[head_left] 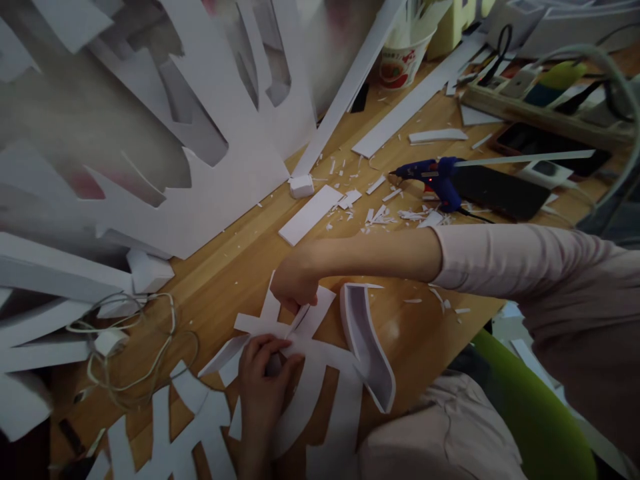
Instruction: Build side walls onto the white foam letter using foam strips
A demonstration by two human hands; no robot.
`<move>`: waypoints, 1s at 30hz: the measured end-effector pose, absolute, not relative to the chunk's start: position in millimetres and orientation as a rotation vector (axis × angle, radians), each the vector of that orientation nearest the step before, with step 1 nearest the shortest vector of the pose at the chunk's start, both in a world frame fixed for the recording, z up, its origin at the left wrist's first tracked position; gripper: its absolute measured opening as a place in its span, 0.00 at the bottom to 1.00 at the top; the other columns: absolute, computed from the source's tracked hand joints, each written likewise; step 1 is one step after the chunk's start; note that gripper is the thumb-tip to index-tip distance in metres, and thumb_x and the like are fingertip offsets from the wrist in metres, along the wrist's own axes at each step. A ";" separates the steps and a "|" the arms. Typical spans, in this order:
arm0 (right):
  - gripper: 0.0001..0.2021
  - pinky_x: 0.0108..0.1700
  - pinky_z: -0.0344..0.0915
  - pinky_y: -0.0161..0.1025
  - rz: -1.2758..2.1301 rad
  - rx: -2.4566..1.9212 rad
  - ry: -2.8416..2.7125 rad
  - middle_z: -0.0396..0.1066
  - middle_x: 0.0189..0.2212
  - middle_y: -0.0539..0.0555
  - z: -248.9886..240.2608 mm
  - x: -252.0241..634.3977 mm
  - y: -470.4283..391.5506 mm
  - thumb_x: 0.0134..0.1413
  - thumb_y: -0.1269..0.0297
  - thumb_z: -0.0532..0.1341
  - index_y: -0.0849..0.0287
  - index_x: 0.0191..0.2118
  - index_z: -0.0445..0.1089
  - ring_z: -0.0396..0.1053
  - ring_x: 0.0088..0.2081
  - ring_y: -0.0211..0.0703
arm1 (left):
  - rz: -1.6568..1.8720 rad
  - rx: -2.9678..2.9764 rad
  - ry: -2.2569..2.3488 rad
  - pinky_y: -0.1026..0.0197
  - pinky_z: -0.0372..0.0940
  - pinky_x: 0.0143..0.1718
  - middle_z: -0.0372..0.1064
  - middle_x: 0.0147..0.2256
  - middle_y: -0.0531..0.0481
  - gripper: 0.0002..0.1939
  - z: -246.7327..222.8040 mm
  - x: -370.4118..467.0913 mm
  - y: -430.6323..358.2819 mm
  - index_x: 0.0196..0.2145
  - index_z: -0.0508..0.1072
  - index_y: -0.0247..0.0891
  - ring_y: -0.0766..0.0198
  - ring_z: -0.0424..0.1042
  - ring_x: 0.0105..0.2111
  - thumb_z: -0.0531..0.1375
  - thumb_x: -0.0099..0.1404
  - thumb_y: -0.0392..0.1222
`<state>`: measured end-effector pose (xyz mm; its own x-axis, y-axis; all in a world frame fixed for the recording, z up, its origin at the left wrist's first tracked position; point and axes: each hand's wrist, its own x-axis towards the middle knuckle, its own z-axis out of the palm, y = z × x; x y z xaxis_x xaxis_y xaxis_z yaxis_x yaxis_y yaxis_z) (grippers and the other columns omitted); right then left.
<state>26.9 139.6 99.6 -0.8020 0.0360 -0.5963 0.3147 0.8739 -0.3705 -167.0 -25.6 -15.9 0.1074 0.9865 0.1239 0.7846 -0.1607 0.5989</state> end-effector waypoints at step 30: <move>0.19 0.30 0.53 0.36 -0.790 0.427 2.434 0.77 0.29 0.47 95.6 27.2 137.1 0.47 0.82 0.61 0.56 0.42 0.81 0.65 0.29 0.37 | 0.775 2.037 1.617 0.55 0.64 0.41 0.72 0.34 0.51 0.10 -6.1 -159.7 -24.4 0.41 0.82 0.52 0.59 0.70 0.37 0.68 0.61 0.48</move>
